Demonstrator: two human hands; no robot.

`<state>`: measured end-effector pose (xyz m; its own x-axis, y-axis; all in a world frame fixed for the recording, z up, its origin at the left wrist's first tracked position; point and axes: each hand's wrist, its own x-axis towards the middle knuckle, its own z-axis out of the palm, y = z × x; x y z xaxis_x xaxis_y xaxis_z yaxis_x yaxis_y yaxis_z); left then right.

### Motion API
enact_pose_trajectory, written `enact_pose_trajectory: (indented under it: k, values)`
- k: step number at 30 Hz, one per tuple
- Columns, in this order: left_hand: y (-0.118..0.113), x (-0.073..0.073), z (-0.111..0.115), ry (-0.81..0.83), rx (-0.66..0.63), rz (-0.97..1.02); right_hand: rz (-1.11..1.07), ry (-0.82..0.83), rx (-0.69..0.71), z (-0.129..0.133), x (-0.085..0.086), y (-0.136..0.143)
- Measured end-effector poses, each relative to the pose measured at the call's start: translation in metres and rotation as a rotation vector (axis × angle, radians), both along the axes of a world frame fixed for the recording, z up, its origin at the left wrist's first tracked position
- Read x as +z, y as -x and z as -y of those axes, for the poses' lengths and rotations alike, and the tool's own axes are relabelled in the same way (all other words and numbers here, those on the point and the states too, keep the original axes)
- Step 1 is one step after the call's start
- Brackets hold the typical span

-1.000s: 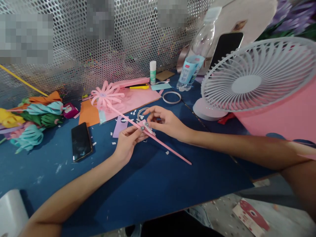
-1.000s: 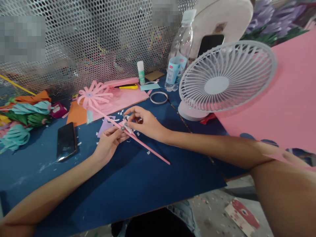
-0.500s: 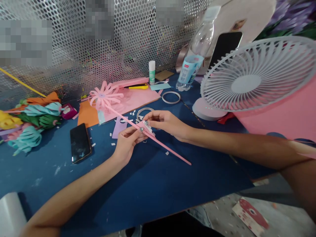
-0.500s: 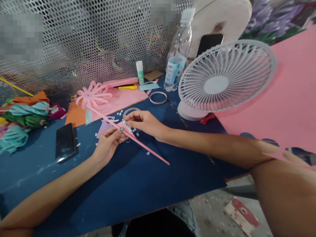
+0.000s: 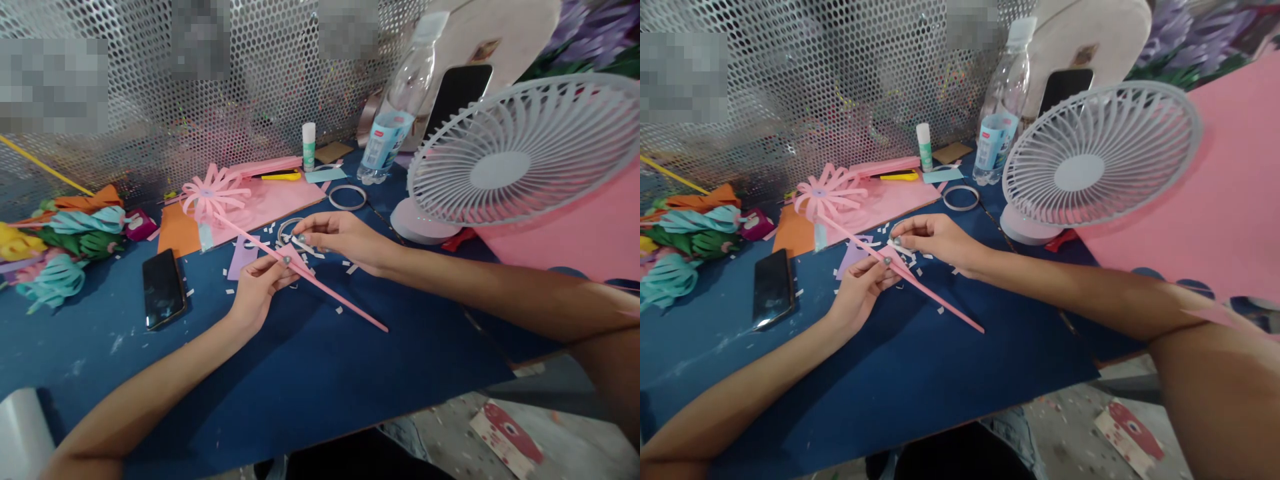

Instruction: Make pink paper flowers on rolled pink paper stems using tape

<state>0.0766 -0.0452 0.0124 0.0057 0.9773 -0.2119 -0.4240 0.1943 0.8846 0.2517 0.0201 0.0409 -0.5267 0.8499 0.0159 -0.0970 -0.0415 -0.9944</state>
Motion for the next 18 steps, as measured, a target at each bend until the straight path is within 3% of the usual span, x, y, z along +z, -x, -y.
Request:
enact_pose_trajectory:
  k: [5,18]
  values:
    - [0.000,0.000,0.000,-0.003,0.009,-0.004,-0.014,-0.003,-0.044,0.002,0.005,-0.001]
    - [0.000,0.000,0.002,-0.030,-0.008,-0.025,0.016,0.063,-0.041,0.009,-0.008,0.005]
